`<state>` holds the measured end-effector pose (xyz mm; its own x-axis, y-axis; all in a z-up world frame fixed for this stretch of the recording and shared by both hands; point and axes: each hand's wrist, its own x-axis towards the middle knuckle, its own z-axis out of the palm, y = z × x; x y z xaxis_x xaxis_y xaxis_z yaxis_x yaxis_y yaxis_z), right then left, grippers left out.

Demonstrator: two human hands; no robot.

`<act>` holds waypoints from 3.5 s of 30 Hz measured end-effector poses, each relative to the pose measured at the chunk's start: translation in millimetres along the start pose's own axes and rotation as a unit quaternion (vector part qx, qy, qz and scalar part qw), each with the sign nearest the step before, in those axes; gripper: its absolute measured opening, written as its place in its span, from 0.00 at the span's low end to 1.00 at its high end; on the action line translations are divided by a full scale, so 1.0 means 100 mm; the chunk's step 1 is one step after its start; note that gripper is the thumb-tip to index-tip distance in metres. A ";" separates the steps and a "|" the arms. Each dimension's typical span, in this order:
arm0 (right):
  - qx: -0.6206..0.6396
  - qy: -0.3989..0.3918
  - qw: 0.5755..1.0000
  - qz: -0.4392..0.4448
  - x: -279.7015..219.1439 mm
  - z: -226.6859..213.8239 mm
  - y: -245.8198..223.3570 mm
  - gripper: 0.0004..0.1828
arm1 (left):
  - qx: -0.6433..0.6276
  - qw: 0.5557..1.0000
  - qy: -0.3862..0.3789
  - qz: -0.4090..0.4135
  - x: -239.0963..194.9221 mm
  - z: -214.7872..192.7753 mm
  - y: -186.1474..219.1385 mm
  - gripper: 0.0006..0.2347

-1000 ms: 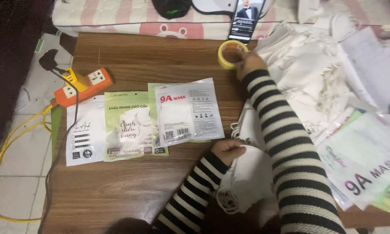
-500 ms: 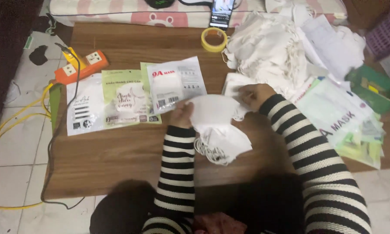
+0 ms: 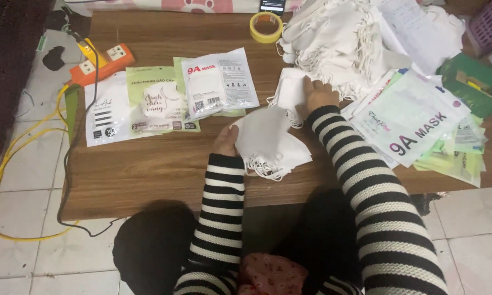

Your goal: Folding and stacking face masks for packaging

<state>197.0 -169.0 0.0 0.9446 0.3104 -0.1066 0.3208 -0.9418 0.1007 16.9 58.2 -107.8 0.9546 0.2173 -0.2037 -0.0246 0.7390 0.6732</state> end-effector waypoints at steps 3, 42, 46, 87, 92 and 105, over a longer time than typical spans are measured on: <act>-0.028 -0.012 0.999 -0.012 -0.11 -0.12 -0.04 0.42 | 0.228 0.962 0.132 -0.077 -0.18 0.54 0.26 0.18; 0.544 -0.148 0.817 -0.126 -0.74 -0.25 -0.09 0.11 | 0.111 0.993 0.035 0.023 -0.16 0.39 -0.10 0.14; 0.536 -0.148 0.822 -0.124 -0.75 -0.20 -0.12 0.12 | 0.128 0.991 0.032 0.016 -0.19 0.50 -0.06 0.15; 0.065 0.033 0.997 0.020 -0.24 -0.17 0.11 0.28 | 0.306 0.951 -0.034 0.017 -0.28 0.70 -0.06 0.17; 0.079 0.023 0.996 0.025 -0.08 0.08 0.22 0.25 | 0.299 0.953 -0.035 0.027 -0.27 0.69 -0.07 0.16; 0.081 0.060 0.994 0.030 -0.04 0.18 0.26 0.22 | 0.280 0.958 -0.050 0.031 -0.22 0.64 -0.14 0.15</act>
<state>200.0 -197.0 -14.6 0.9662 0.2574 0.0154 0.2579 -0.9644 -0.0579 15.0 2.3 -66.9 0.9810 0.1662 -0.1002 0.0538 0.2629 0.9633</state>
